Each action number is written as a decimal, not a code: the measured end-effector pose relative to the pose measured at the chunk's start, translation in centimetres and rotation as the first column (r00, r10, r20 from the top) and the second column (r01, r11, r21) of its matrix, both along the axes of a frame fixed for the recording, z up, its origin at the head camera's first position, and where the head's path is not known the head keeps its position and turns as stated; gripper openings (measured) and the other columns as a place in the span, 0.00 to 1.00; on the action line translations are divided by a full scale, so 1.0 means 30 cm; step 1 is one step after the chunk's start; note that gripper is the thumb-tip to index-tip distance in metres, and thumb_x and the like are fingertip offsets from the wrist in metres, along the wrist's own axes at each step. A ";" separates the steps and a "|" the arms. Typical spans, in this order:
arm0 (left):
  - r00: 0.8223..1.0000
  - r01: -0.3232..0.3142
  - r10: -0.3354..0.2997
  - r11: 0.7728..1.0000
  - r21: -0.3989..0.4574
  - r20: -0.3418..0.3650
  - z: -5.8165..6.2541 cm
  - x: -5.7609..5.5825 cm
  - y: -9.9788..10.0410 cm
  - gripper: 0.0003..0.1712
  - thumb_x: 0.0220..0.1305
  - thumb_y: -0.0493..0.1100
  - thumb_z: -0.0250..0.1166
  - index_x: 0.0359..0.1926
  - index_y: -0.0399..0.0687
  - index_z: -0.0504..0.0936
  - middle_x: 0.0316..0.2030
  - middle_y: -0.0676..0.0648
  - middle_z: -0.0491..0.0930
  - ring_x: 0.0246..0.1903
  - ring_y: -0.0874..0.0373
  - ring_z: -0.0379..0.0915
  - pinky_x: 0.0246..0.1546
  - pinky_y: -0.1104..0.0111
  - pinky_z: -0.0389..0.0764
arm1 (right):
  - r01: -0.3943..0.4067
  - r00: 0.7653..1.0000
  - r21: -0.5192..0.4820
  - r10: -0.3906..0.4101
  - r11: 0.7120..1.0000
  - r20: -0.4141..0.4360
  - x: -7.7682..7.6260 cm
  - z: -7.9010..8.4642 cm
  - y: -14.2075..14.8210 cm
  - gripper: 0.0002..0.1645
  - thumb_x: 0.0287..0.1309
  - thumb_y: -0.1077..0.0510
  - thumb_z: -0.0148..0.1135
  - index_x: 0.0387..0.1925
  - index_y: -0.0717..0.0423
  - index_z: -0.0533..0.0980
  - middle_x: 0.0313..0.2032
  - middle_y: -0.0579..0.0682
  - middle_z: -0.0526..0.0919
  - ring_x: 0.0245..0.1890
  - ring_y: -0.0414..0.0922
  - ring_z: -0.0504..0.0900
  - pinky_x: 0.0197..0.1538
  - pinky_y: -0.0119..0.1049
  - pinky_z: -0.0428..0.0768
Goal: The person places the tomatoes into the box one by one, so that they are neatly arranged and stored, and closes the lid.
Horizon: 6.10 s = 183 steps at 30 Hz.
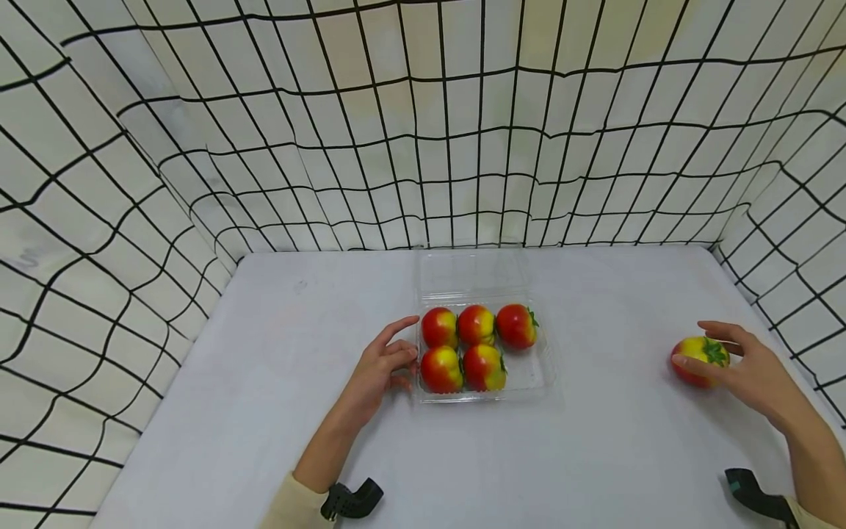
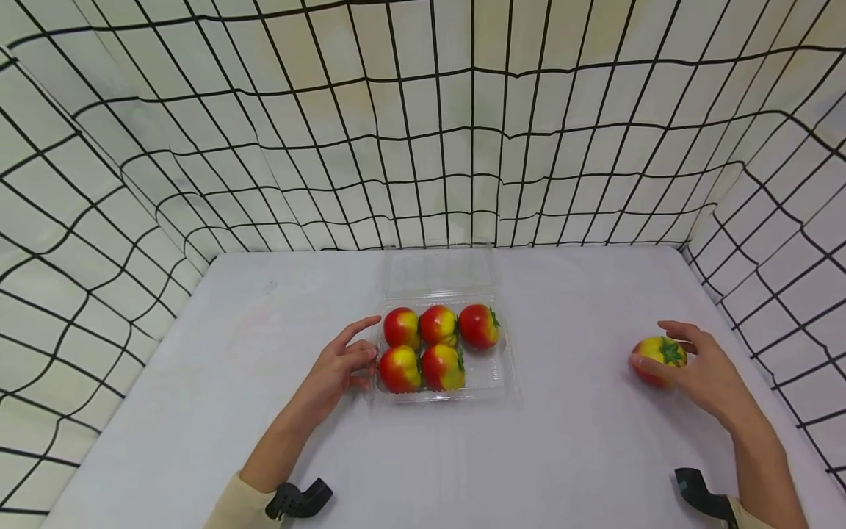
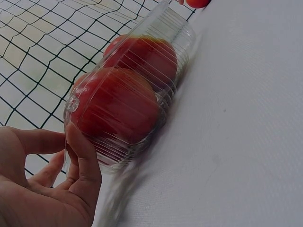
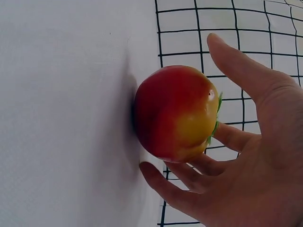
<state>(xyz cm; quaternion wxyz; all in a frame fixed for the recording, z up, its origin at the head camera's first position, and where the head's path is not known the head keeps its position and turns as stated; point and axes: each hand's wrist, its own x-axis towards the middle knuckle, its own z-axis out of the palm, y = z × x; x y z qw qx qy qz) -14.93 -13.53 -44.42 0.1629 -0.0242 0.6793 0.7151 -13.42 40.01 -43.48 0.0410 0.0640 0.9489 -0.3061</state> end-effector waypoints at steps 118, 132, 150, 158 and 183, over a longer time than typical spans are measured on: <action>1.000 -0.005 0.005 1.000 0.015 0.007 -0.008 0.000 0.000 0.29 0.77 0.39 0.56 0.75 0.62 0.68 0.34 0.54 0.79 0.31 0.59 0.75 0.29 0.73 0.83 | -0.375 0.882 -0.205 0.281 0.904 -0.377 -0.020 0.108 -0.448 0.44 0.60 0.58 0.74 0.74 0.51 0.65 0.63 0.59 0.77 0.54 0.22 0.70 0.52 0.12 0.75; 1.000 -0.001 0.001 1.000 0.017 0.006 -0.010 0.003 0.002 0.30 0.77 0.39 0.55 0.75 0.62 0.67 0.32 0.56 0.78 0.31 0.59 0.74 0.29 0.73 0.83 | -0.372 0.885 -0.182 0.289 0.910 -0.365 -0.003 0.124 -0.479 0.45 0.60 0.56 0.75 0.75 0.51 0.65 0.66 0.58 0.76 0.56 0.19 0.68 0.52 0.12 0.75; 1.000 -0.003 0.003 1.000 0.023 0.010 -0.008 0.001 0.000 0.30 0.77 0.40 0.56 0.75 0.63 0.68 0.33 0.56 0.79 0.32 0.59 0.75 0.30 0.73 0.83 | -0.419 0.885 -0.230 0.339 0.878 -0.319 -0.005 0.116 -0.561 0.43 0.60 0.54 0.75 0.74 0.49 0.66 0.69 0.54 0.73 0.65 0.56 0.77 0.56 0.19 0.78; 1.000 -0.001 0.001 1.000 0.031 0.011 -0.011 0.000 -0.003 0.30 0.77 0.39 0.56 0.75 0.62 0.67 0.33 0.56 0.79 0.31 0.60 0.75 0.29 0.73 0.83 | -0.464 0.862 -0.216 0.382 0.859 -0.333 -0.005 0.099 -0.583 0.43 0.58 0.54 0.77 0.72 0.49 0.67 0.67 0.51 0.75 0.64 0.52 0.77 0.59 0.18 0.75; 1.000 -0.012 0.012 1.000 0.015 0.015 0.004 0.010 0.005 0.29 0.77 0.39 0.55 0.75 0.62 0.68 0.32 0.56 0.79 0.32 0.59 0.75 0.30 0.72 0.82 | -0.547 0.813 -0.141 0.485 0.825 -0.322 0.002 0.040 -0.623 0.42 0.51 0.56 0.82 0.67 0.40 0.74 0.62 0.47 0.79 0.66 0.54 0.77 0.65 0.63 0.79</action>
